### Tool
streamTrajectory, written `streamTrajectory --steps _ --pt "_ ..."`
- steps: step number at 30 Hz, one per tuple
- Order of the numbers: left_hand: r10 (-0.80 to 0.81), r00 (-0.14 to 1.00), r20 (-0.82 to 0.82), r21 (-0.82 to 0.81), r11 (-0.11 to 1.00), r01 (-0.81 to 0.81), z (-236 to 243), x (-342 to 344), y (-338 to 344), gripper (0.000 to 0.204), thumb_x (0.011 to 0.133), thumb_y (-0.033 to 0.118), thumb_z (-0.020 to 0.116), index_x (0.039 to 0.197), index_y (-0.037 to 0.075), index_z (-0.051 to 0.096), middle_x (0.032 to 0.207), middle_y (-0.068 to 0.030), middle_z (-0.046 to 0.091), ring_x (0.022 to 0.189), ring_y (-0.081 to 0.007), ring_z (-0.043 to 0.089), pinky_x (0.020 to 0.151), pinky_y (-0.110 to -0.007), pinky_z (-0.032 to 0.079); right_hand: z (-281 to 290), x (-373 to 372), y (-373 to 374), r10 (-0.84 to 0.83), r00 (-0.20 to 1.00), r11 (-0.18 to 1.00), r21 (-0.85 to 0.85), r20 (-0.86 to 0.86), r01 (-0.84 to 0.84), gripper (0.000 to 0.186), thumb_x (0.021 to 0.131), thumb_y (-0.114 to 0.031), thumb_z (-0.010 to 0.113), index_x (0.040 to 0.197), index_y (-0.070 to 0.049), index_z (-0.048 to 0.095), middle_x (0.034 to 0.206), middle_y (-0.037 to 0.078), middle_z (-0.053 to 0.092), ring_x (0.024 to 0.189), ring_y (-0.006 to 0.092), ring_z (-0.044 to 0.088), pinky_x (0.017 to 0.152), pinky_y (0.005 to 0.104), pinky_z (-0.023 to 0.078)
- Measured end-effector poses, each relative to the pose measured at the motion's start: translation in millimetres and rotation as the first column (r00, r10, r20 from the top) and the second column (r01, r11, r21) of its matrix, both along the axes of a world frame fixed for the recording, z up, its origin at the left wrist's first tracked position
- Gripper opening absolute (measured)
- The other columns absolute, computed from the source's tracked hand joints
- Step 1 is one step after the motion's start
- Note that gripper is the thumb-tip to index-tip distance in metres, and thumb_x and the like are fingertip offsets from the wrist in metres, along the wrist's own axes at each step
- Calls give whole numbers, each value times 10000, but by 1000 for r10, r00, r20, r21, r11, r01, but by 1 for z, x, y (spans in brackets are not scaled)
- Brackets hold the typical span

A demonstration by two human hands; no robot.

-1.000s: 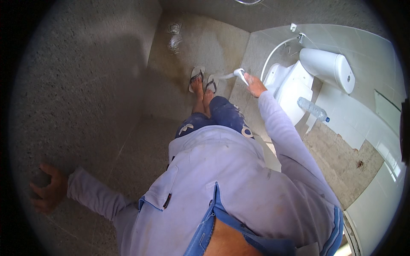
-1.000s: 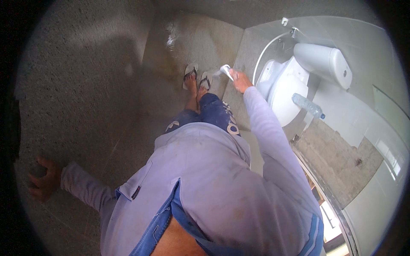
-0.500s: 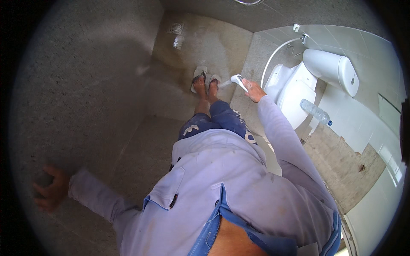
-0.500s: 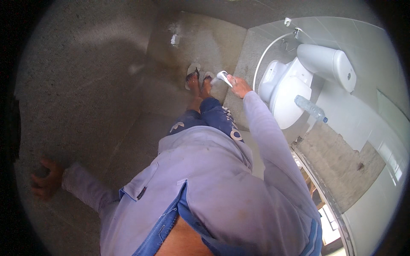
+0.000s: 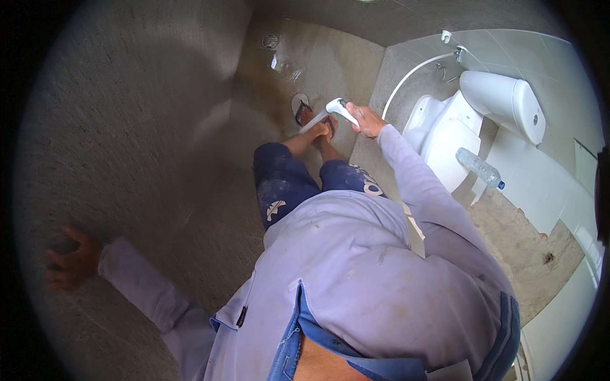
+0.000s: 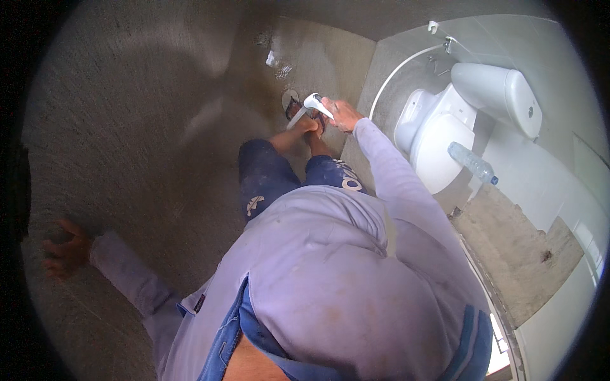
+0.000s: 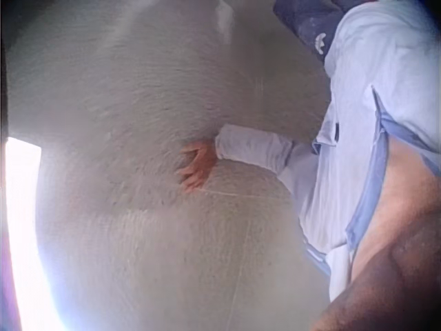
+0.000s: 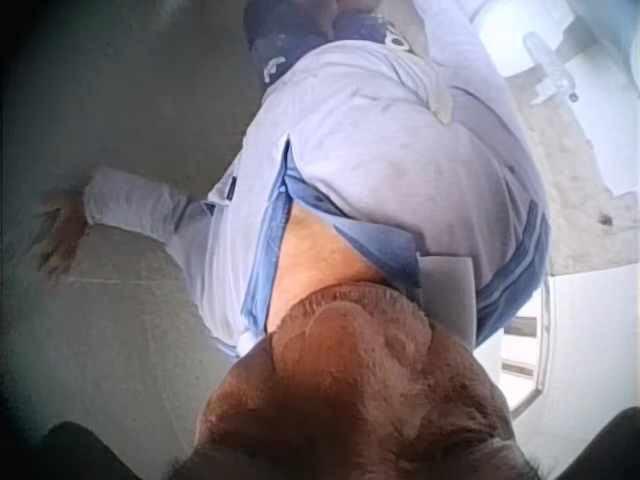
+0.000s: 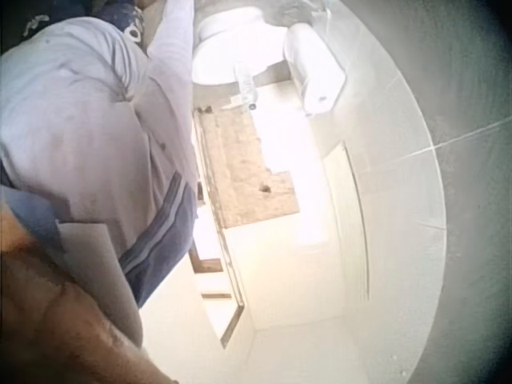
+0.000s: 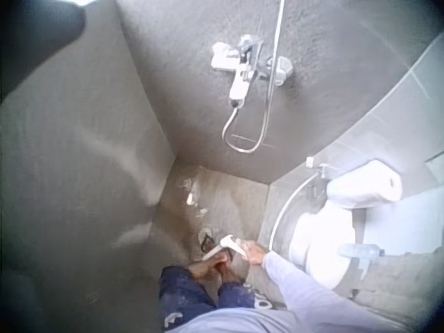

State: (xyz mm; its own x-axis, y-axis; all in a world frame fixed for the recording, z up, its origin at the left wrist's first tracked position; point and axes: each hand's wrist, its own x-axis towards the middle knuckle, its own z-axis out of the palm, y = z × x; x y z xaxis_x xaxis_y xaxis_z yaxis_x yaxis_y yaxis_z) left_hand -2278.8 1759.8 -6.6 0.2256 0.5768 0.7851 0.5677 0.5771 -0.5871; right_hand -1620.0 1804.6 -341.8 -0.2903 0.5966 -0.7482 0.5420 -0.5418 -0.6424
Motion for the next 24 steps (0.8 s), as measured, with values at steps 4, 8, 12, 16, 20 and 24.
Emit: streamTrajectory --steps 4,8,12,16,20,24 --pt "264 964 39 -8 964 -264 3 3 1 666 640 630 733 1174 271 557 1303 -145 442 1284 -404 330 1012 -579 263 5 4 0 -2 999 997 77 -50 6 755 887 -741 277 799 -54 577 546 -8 450 460 119 404 435 295 315" --pt "395 919 4 -15 918 -395 9 15 12 600 624 639 735 1085 261 667 1278 -156 532 1246 -396 403 1026 -559 268 23 1 4 83 992 996 -22 -94 -86 747 902 -722 279 854 -40 581 570 3 461 489 118 430 469 299 351" --pt "404 914 48 -20 915 -403 12 49 27 631 686 620 711 1190 244 650 1380 -140 470 1331 -371 343 1090 -547 231 18 -6 -5 158 987 982 114 -35 -153 706 938 -653 289 1003 -11 577 710 79 514 617 187 495 644 353 419" --pt "-58 997 44 98 994 53 0 4 15 622 658 614 738 1164 260 663 1335 -157 493 1291 -383 375 1082 -551 241 -19 2 -22 62 995 967 242 78 -79 700 939 -647 296 1021 -8 568 743 86 531 625 184 496 645 346 422" --pt "344 935 91 -3 939 -345 -5 -3 -2 690 628 650 743 1192 266 634 1346 -183 455 1284 -395 360 1072 -559 252 -24 10 -17 0 995 994 110 102 -11 697 932 -661 298 969 -18 567 741 89 544 626 169 495 620 336 418" --pt "22 946 324 111 992 -61 -14 -4 -7 790 642 785 607 1264 297 595 1419 -153 421 1357 -388 266 1082 -582 188 -11 5 8 59 991 997 51 119 -65 685 922 -683 292 868 -48 542 672 55 496 592 157 460 554 329 388"
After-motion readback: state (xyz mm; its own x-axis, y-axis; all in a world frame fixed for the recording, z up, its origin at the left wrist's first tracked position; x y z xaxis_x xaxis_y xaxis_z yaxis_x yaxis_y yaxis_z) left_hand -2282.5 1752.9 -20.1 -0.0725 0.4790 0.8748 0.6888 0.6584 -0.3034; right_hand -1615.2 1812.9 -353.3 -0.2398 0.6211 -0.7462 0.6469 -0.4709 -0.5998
